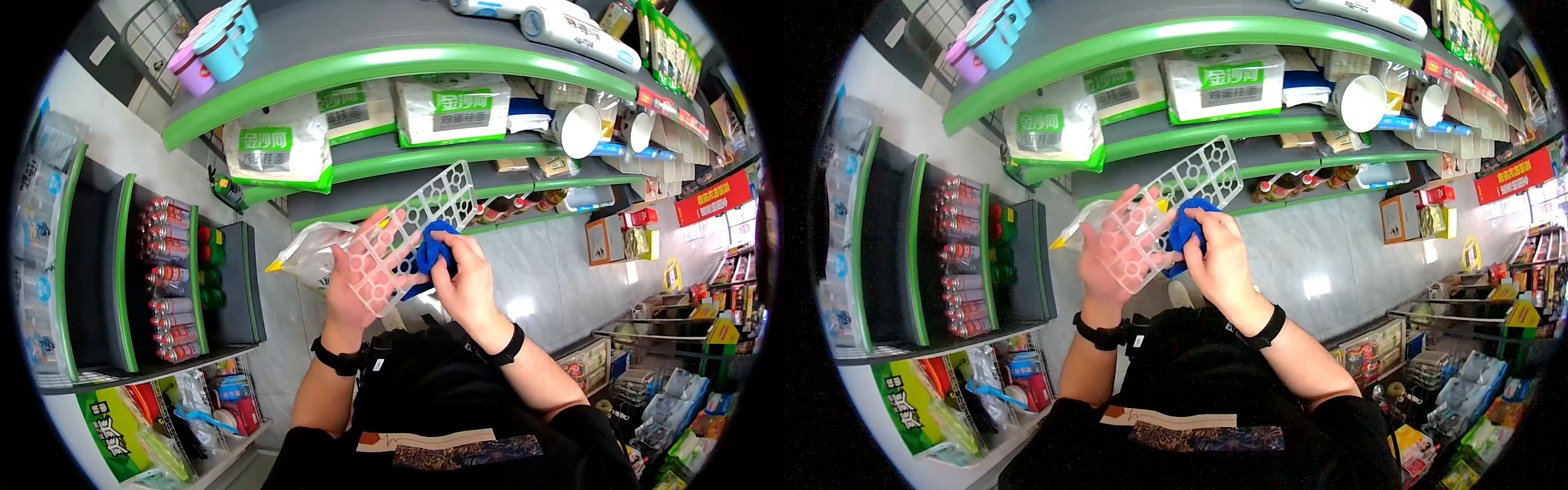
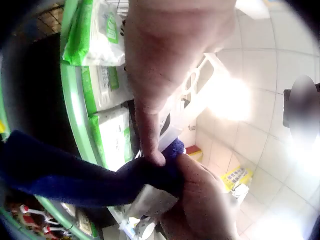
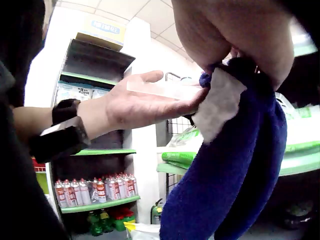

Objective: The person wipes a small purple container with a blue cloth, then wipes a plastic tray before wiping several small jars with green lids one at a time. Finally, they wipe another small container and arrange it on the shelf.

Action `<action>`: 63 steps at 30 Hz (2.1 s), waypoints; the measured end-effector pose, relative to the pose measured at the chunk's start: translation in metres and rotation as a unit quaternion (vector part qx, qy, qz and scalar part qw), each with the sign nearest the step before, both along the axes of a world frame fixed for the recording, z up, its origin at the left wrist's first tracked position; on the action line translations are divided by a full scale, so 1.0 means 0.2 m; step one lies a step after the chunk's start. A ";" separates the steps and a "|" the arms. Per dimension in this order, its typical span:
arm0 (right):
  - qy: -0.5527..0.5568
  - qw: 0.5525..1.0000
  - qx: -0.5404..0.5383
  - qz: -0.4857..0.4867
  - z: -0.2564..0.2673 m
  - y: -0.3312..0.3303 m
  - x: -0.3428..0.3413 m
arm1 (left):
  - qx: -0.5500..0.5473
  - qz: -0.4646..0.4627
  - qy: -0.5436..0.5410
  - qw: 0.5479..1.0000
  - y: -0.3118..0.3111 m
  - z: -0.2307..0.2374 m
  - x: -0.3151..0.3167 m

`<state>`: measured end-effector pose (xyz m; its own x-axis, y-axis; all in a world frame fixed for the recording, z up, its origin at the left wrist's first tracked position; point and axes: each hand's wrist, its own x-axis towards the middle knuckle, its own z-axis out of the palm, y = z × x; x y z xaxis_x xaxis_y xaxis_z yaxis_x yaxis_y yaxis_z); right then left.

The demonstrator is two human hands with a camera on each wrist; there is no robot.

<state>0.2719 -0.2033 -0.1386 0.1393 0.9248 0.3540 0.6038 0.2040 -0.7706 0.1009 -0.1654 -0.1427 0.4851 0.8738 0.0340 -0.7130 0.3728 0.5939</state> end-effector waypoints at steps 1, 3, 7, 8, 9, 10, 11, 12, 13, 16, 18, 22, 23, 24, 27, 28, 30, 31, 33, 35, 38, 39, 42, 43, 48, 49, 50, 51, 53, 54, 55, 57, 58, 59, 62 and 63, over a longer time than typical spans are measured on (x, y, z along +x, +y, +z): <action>-0.001 1.000 -0.006 -0.017 0.00 -0.01 0.04 | 0.004 0.000 0.010 1.000 0.00 0.00 0.04; 0.016 1.000 0.001 0.009 0.00 -0.03 0.11 | 0.011 -0.005 0.034 0.999 -0.01 0.00 0.11; 0.043 0.997 0.020 0.069 -0.03 -0.08 0.27 | 0.012 -0.005 0.078 0.997 -0.04 0.04 0.23; 0.042 0.996 0.032 0.076 -0.03 -0.08 0.31 | 0.015 -0.012 0.084 0.996 -0.04 0.04 0.25; 0.041 0.995 0.044 0.084 -0.03 -0.08 0.34 | 0.016 -0.012 0.088 0.996 -0.05 0.05 0.28; 0.034 0.993 0.048 0.107 -0.01 -0.09 0.36 | 0.017 -0.012 0.092 0.996 -0.05 0.06 0.31; 0.025 0.990 0.050 0.130 0.01 -0.11 0.39 | 0.018 -0.011 0.095 0.995 -0.05 0.07 0.35; 0.036 0.990 0.054 0.127 0.01 -0.11 0.42 | 0.018 -0.015 0.094 0.995 -0.05 0.08 0.38; 0.041 0.989 0.057 0.127 0.00 -0.11 0.45 | 0.020 -0.020 0.092 0.995 -0.05 0.09 0.40; 0.037 0.991 0.067 0.107 -0.03 -0.11 0.57 | 0.023 -0.029 0.083 0.996 -0.07 0.10 0.47; 0.016 0.996 0.067 0.061 -0.05 -0.08 0.66 | -0.004 -0.005 0.079 0.997 -0.09 0.14 0.55; -0.032 0.995 0.051 0.079 -0.03 -0.11 0.75 | -0.003 0.000 0.097 0.995 -0.11 0.14 0.64; -0.043 0.994 0.040 0.093 -0.03 -0.13 0.78 | 0.004 0.000 0.105 0.994 -0.11 0.12 0.65; -0.054 0.992 0.029 0.107 -0.02 -0.14 0.80 | 0.010 0.000 0.113 0.994 -0.11 0.11 0.66; -0.068 0.989 0.049 0.121 -0.06 -0.19 0.85 | 0.023 0.037 0.123 0.992 -0.14 0.10 0.72; -0.069 0.988 0.064 0.122 -0.07 -0.20 0.86 | 0.019 0.034 0.131 0.991 -0.15 0.10 0.73; 0.008 0.986 0.020 0.167 -0.08 -0.20 0.92 | 0.013 0.029 0.146 0.989 -0.16 0.09 0.77; 0.046 0.981 -0.001 0.187 -0.09 -0.19 0.94 | 0.013 0.029 0.145 0.989 -0.18 0.09 0.79; 0.127 0.976 -0.041 0.173 -0.06 -0.19 0.98 | 0.014 0.026 0.145 0.989 -0.20 0.09 0.84; 0.215 0.958 -0.112 0.151 -0.04 -0.18 1.01 | 0.011 0.045 0.154 0.987 -0.23 0.12 0.89; 0.225 0.962 -0.054 0.144 -0.04 -0.19 1.03 | 0.011 0.060 0.143 0.988 -0.25 0.11 0.93; 0.218 0.964 -0.039 0.150 -0.04 -0.20 1.03 | 0.012 0.065 0.142 0.988 -0.26 0.11 0.93; 0.114 0.970 0.038 0.211 -0.11 -0.20 1.08 | 0.011 0.064 0.140 0.988 -0.28 0.14 0.94; 0.086 0.969 0.042 0.226 -0.11 -0.20 1.10 | 0.009 0.068 0.135 0.988 -0.29 0.15 0.95; -0.009 0.981 0.106 0.159 -0.16 -0.20 1.25 | -0.005 0.056 0.099 0.993 -0.30 0.18 0.96; 0.100 0.987 0.047 0.120 -0.16 -0.21 1.28 | -0.012 0.047 0.094 0.994 -0.30 0.18 0.95; 0.209 0.975 -0.012 0.078 -0.16 -0.23 1.31 | -0.015 0.045 0.076 0.996 -0.30 0.18 0.93; 0.315 0.946 -0.071 0.035 -0.16 -0.24 1.33 | -0.024 0.044 0.066 0.997 -0.30 0.18 0.93; 0.405 0.914 -0.025 -0.005 -0.19 -0.24 1.36 | -0.044 0.045 0.048 0.997 -0.32 0.18 0.92; 0.408 0.913 -0.019 0.001 -0.16 -0.27 1.34 | -0.050 0.044 0.044 0.997 -0.32 0.18 0.92; 0.410 0.912 -0.013 0.007 -0.14 -0.29 1.33 | -0.052 0.034 0.033 0.998 -0.32 0.18 0.92; 0.102 0.985 0.134 0.049 -0.12 -0.28 1.32 | -0.057 0.015 0.010 0.998 -0.32 0.18 0.93; 0.061 0.989 0.098 0.091 -0.07 -0.30 1.29 | -0.052 0.009 0.020 0.998 -0.31 0.19 0.93; -0.005 0.989 0.100 0.105 -0.07 -0.30 1.26 | -0.048 0.003 0.029 0.998 -0.32 0.20 0.94; -0.009 0.987 0.095 0.130 -0.08 -0.33 1.19 | -0.042 -0.003 0.055 0.998 -0.31 0.21 0.94; 0.000 0.985 0.095 0.142 -0.09 -0.33 1.18 | -0.040 -0.003 0.064 0.997 -0.31 0.22 0.94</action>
